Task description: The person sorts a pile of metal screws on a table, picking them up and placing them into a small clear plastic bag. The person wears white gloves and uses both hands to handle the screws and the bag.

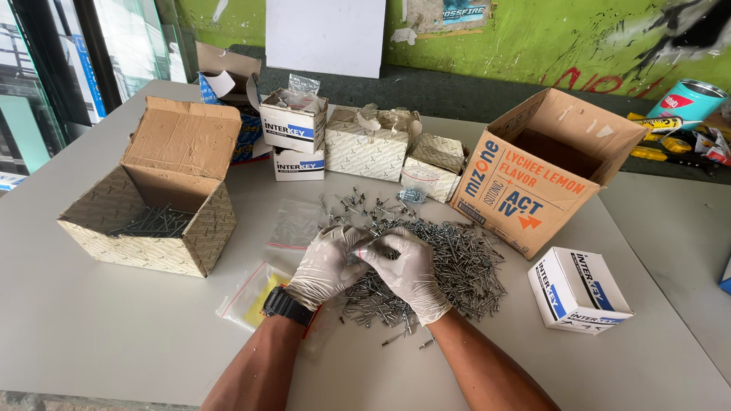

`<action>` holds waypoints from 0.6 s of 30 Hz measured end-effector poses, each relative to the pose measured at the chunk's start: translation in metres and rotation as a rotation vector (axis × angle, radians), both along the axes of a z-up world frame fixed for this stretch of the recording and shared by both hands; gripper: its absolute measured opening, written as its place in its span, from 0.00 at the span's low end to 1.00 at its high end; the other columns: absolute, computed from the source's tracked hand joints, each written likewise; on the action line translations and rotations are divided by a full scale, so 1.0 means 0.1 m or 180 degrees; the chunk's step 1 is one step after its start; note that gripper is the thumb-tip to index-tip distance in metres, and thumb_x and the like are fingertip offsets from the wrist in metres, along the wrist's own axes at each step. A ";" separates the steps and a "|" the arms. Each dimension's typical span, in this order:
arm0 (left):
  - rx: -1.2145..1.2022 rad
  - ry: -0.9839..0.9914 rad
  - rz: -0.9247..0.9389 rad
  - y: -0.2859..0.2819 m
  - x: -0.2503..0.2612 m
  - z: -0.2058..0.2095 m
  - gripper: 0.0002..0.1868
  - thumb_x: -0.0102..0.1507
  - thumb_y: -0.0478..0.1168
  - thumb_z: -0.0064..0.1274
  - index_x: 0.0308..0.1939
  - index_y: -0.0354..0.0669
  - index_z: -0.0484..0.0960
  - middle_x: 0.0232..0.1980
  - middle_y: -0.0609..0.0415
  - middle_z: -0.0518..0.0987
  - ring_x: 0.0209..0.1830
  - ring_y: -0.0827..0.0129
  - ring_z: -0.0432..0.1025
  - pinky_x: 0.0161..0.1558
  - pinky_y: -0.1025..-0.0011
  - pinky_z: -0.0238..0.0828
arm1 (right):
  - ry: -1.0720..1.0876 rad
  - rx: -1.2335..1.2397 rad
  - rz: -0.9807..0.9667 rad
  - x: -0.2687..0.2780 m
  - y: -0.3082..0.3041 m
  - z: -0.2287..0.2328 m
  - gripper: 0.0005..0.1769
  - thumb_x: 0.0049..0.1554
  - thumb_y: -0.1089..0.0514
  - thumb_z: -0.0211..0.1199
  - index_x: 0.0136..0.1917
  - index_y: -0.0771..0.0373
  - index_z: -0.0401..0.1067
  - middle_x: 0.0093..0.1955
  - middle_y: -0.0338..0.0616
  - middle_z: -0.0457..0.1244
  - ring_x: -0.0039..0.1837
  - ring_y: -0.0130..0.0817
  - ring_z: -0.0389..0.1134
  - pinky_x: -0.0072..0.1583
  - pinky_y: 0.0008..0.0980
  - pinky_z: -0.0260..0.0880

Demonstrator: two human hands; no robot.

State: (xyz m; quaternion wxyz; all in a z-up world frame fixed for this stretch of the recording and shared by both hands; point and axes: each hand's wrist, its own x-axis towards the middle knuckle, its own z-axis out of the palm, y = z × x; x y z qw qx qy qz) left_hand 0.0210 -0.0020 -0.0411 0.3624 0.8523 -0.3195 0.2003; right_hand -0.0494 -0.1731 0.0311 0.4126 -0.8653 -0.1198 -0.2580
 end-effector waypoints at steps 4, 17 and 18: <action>-0.0006 0.0260 0.0335 0.10 -0.06 0.13 0.24 0.54 0.44 0.66 0.55 0.59 0.78 0.47 0.52 0.82 0.55 0.53 0.77 0.61 0.53 0.71 | -0.0411 0.0757 0.0631 0.00 0.04 0.01 0.03 0.58 0.59 0.67 0.44 0.60 0.80 0.50 0.48 0.71 0.52 0.42 0.73 0.55 0.39 0.77; -0.2221 0.1278 0.0730 0.25 -0.39 0.73 0.38 0.50 0.50 0.72 0.64 0.58 0.75 0.45 0.50 0.83 0.54 0.53 0.77 0.58 0.52 0.73 | 0.1060 -0.1274 -0.0266 1.38 -0.26 -0.35 0.10 0.56 0.47 0.68 0.52 0.42 0.81 0.54 0.37 0.70 0.60 0.43 0.72 0.63 0.42 0.73; -0.2263 0.1285 0.0748 0.26 -0.40 0.75 0.39 0.49 0.50 0.72 0.64 0.59 0.76 0.44 0.51 0.82 0.52 0.54 0.78 0.57 0.52 0.73 | 0.1323 -0.1629 -0.0454 1.53 -0.21 -0.32 0.11 0.56 0.43 0.65 0.52 0.37 0.80 0.56 0.33 0.69 0.62 0.43 0.71 0.65 0.43 0.71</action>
